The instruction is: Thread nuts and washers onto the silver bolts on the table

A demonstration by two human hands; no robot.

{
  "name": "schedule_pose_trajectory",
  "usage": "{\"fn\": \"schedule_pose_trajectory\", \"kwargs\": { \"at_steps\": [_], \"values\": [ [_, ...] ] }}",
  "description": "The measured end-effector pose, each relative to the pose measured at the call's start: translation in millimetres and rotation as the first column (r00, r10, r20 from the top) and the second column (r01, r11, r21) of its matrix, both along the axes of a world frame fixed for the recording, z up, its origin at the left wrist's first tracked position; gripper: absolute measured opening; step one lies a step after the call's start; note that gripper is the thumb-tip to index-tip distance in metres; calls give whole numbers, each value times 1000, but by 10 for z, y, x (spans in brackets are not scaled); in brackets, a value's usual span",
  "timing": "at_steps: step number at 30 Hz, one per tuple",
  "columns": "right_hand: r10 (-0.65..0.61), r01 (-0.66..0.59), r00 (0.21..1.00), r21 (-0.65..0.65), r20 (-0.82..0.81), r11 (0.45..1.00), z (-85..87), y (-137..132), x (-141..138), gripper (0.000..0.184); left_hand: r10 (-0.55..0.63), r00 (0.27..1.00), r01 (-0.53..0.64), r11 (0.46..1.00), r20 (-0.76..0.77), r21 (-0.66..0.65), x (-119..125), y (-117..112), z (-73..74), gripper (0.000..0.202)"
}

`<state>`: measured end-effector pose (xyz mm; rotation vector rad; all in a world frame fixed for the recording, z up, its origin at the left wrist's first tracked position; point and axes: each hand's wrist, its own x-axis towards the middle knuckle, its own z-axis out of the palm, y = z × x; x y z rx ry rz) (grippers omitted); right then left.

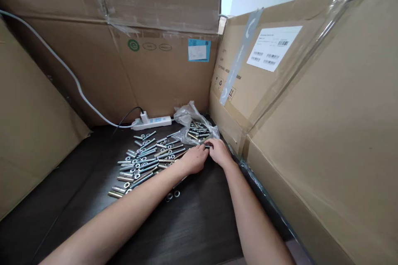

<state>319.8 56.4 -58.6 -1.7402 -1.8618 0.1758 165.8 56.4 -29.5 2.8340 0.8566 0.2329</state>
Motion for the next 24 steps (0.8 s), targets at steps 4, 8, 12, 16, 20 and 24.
{"fn": "schedule_pose_trajectory", "kwargs": {
  "at_steps": [4, 8, 12, 16, 20, 24],
  "values": [
    [-26, 26, 1000, -7, -4, 1000, -5, 17, 42, 36, 36, 999, -36, 999, 4, 24, -21, 10, -9, 32],
    [-39, 38, 999, -16, -6, 999, 18, -6, 55, 37, 63, 998, -64, 998, 29, 29, -51, 54, 10, 35],
    [-47, 46, 999, -24, -9, 999, 48, -36, 45, 37, 79, 994, -82, 996, 74, 34, -93, 139, 50, 32],
    [-48, 48, 999, -23, -10, 999, 126, -70, 32, 36, 102, 985, -108, 993, 137, 40, -184, 190, 133, 26],
    [-27, 26, 999, -32, -22, 999, 237, -146, -13, 24, 129, 971, -137, 990, 203, 24, -378, 179, 267, 26],
    [57, -62, 997, -101, -45, 993, 280, -226, -131, 11, 136, 960, -138, 990, 245, -11, -729, 95, 395, 18]
  ]
}}
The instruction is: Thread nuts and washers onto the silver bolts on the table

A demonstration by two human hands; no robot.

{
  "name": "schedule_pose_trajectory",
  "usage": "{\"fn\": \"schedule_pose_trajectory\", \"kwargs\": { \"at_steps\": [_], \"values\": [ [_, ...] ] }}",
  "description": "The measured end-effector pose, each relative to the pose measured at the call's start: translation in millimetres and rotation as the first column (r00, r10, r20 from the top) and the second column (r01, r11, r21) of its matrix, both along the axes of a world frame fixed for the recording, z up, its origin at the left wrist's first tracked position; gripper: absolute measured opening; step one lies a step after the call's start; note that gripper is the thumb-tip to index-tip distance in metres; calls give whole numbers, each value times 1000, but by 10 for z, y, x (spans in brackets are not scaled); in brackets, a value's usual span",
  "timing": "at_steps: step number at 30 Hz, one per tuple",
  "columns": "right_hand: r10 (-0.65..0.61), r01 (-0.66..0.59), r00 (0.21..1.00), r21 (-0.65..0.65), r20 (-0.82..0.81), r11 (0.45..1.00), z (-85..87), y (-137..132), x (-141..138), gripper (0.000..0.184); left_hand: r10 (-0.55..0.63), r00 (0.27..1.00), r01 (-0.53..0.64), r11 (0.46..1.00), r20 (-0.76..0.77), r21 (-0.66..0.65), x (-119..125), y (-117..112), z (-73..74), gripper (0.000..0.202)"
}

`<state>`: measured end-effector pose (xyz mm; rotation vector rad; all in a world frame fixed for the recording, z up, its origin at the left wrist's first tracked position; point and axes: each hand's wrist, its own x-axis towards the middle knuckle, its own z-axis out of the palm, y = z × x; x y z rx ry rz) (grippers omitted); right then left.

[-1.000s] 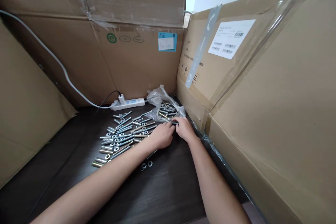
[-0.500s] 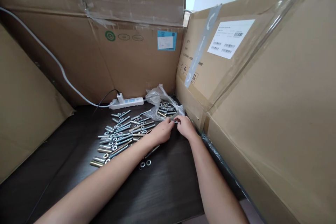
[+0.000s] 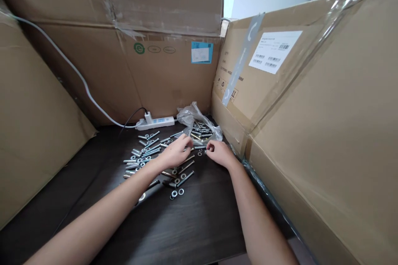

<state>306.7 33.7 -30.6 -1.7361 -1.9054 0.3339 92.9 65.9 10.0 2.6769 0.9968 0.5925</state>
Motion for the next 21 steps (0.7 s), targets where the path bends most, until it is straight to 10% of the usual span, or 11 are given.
{"fn": "schedule_pose_trajectory", "kwargs": {
  "at_steps": [11, 21],
  "values": [
    [-32, 32, 999, 54, -5, 998, -107, 61, -57, 9, 121, 967, -98, 989, 223, -108, -1136, -390, -84, 13],
    [-76, 72, 997, 187, 14, 980, -116, 54, 4, 16, 165, 953, -129, 980, 255, -153, -1297, -439, -197, 13]
  ]
}}
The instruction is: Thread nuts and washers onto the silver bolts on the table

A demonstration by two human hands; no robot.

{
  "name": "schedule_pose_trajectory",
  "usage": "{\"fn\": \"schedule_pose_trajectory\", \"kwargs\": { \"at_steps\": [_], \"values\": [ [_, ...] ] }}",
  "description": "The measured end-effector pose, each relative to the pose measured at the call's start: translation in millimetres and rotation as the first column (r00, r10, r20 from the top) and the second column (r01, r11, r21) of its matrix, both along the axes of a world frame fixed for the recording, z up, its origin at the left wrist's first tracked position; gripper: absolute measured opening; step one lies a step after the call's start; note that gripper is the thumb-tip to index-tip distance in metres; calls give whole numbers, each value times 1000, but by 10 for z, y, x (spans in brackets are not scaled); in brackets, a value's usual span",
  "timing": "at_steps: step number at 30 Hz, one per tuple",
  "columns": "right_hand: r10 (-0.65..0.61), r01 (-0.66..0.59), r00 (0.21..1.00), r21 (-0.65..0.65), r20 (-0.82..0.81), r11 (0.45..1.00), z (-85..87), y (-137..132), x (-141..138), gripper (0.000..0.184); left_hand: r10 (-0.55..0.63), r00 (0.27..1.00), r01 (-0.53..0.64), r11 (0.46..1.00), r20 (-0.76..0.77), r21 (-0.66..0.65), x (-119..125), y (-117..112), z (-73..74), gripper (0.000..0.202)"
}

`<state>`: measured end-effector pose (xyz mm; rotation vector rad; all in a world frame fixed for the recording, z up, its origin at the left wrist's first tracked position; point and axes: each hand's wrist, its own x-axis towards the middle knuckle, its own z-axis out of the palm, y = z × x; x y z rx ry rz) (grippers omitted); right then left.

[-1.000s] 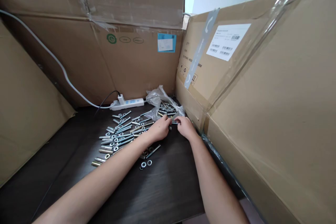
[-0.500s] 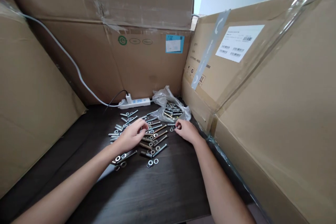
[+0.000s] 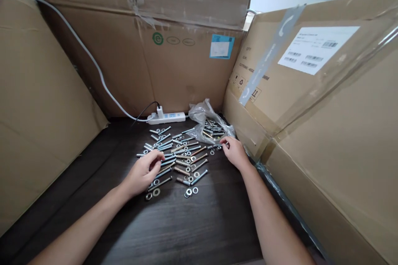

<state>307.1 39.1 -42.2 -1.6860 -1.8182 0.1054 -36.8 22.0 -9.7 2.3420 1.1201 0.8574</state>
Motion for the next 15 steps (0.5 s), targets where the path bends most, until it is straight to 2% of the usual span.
{"fn": "schedule_pose_trajectory", "kwargs": {
  "at_steps": [3, 5, 8, 12, 15],
  "values": [
    [-15, 13, 999, 31, 49, 999, 37, 37, -62, 18, 9, 1000, -9, 1000, 1, -8, -12, -3, -17, 17],
    [-33, 35, 991, -10, 126, 999, 77, 132, -112, 19, -1, 1000, 1, 1000, -14, 4, -26, 3, -15, 20],
    [-56, 73, 975, -73, 217, 995, 158, 384, -159, 22, -19, 999, 20, 999, -38, 31, -50, 30, -3, 23],
    [-103, 137, 957, -112, 270, 984, 267, 771, -186, 24, 9, 999, -7, 998, -37, 55, -93, 76, -4, 26],
    [-103, 157, 946, -154, 308, 976, 301, 966, -244, 25, 20, 999, -18, 998, -40, 54, -123, 93, -18, 26]
  ]
}}
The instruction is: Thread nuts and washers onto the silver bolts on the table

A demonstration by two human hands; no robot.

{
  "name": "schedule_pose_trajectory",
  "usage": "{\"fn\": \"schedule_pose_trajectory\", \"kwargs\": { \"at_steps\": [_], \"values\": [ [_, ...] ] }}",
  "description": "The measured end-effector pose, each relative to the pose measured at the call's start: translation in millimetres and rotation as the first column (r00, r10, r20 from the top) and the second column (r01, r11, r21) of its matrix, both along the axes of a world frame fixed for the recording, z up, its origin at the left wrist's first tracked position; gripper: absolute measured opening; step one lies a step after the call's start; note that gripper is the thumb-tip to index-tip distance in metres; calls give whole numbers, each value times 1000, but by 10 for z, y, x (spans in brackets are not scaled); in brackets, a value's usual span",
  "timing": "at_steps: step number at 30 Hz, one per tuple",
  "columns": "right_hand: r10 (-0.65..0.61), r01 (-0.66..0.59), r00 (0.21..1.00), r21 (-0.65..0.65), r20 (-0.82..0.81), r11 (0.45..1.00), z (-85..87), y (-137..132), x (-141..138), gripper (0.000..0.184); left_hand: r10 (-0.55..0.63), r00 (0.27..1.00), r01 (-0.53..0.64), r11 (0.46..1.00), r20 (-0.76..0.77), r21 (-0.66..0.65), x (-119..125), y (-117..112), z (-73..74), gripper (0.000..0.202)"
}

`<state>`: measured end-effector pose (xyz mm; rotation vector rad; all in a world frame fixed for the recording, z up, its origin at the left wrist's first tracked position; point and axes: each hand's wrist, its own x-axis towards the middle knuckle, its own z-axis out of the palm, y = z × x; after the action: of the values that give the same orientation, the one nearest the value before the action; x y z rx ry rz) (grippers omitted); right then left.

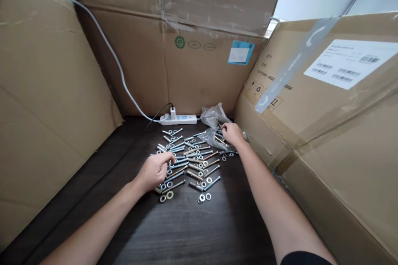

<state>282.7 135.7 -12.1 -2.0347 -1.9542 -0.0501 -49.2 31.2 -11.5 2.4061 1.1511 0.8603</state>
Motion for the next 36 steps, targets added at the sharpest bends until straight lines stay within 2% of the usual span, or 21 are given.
{"fn": "schedule_pose_trajectory", "kwargs": {
  "at_steps": [4, 10, 19, 25, 31, 36],
  "values": [
    [7, -3, 999, -81, 41, 997, -47, 88, -126, 24, 8, 999, -8, 1000, -35, -4, -9, -9, -16, 25],
    [1, 12, 996, -137, 94, 991, -124, 67, -204, 27, 16, 997, -17, 1000, -73, -20, -1, -19, -9, 22],
    [-6, 26, 990, -137, 144, 990, -52, 196, -219, 33, 26, 995, -27, 1000, -96, -16, 6, -39, 15, 21],
    [9, 27, 983, -189, 184, 982, -49, 360, -257, 24, 24, 993, -24, 1000, -112, 3, 2, -42, 31, 21],
    [-6, 32, 975, -115, 223, 993, 68, 314, -264, 26, 32, 993, -31, 999, -115, 7, -2, -48, 33, 22],
    [-54, 71, 970, -64, 236, 995, 238, 91, -196, 25, 21, 992, -21, 1000, -127, 0, -5, -44, 22, 21]
  ]
}}
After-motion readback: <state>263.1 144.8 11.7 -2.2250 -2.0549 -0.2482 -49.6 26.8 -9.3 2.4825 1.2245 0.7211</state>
